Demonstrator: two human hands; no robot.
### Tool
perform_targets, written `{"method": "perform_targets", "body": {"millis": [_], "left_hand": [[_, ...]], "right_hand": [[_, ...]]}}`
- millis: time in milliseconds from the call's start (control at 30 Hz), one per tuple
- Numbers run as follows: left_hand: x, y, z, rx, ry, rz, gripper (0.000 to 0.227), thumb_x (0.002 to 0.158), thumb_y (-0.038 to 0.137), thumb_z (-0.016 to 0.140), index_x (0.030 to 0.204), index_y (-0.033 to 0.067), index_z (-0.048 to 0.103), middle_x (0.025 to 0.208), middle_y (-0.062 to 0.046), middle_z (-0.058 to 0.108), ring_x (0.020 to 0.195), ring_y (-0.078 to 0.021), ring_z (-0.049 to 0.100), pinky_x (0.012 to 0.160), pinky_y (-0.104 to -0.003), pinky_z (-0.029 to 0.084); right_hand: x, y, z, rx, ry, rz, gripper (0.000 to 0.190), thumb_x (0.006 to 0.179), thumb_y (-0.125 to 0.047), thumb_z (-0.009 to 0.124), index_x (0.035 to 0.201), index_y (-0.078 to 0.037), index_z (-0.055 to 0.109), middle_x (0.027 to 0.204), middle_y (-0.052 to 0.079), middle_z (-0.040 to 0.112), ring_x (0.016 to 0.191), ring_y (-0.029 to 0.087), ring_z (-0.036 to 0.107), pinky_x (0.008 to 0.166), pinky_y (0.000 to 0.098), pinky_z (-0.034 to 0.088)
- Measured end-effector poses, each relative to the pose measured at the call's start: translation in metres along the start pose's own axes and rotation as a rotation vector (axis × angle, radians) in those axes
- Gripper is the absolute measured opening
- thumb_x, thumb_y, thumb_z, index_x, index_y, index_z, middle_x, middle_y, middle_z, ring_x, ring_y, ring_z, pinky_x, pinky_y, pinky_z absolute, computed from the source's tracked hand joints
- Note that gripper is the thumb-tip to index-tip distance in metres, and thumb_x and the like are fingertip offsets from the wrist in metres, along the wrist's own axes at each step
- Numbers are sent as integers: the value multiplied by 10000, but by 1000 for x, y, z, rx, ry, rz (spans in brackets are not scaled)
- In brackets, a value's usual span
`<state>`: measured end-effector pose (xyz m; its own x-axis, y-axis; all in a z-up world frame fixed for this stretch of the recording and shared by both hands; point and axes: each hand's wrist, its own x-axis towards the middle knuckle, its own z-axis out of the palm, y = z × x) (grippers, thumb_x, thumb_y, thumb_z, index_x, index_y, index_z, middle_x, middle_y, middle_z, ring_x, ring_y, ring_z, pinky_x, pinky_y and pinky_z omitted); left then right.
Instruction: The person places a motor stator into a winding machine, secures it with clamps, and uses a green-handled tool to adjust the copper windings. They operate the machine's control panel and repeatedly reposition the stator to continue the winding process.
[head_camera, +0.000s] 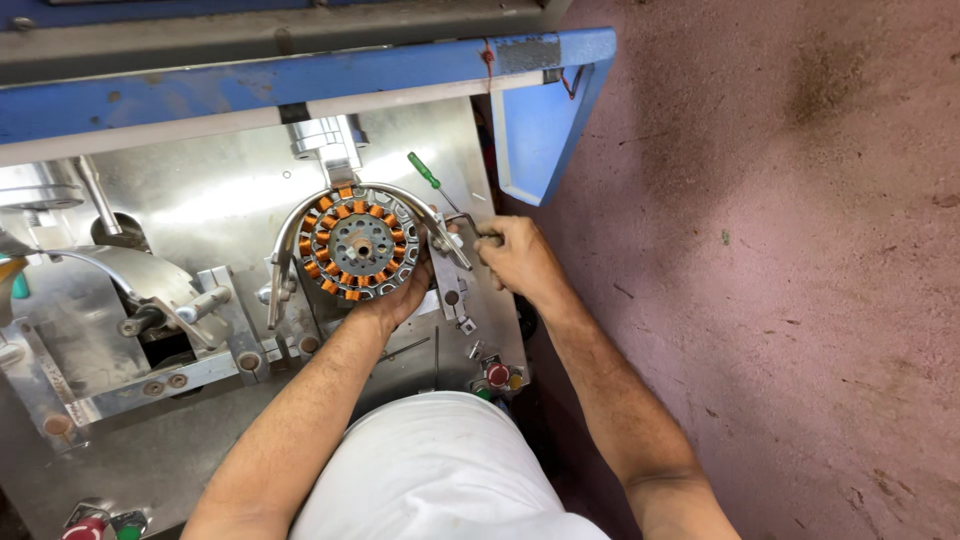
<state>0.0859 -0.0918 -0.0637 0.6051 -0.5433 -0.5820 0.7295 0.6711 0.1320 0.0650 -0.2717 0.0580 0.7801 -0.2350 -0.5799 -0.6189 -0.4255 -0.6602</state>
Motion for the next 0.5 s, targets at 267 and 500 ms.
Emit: {"method": "perform_targets", "body": {"millis": [267, 500], "left_hand": [[17, -9, -29, -291, 144, -35, 178, 1000, 20, 589, 1178, 16, 580, 1177, -123, 656, 1096, -222, 675, 1058, -348, 568], [13, -5, -25, -506, 258, -103, 192, 1010, 93, 538, 1177, 7, 581, 1125, -134, 693, 1032, -225, 716, 971, -357, 612]], "right_hand": [[-9, 82, 48, 97, 157, -344, 376, 950, 10, 585, 1322, 2, 637, 929, 59, 678, 533, 74, 607, 454, 248, 515], [-11, 84, 54, 47, 220, -372, 408, 943, 29, 585, 1341, -19, 662, 855, 76, 620, 543, 96, 591, 470, 246, 519]]}}
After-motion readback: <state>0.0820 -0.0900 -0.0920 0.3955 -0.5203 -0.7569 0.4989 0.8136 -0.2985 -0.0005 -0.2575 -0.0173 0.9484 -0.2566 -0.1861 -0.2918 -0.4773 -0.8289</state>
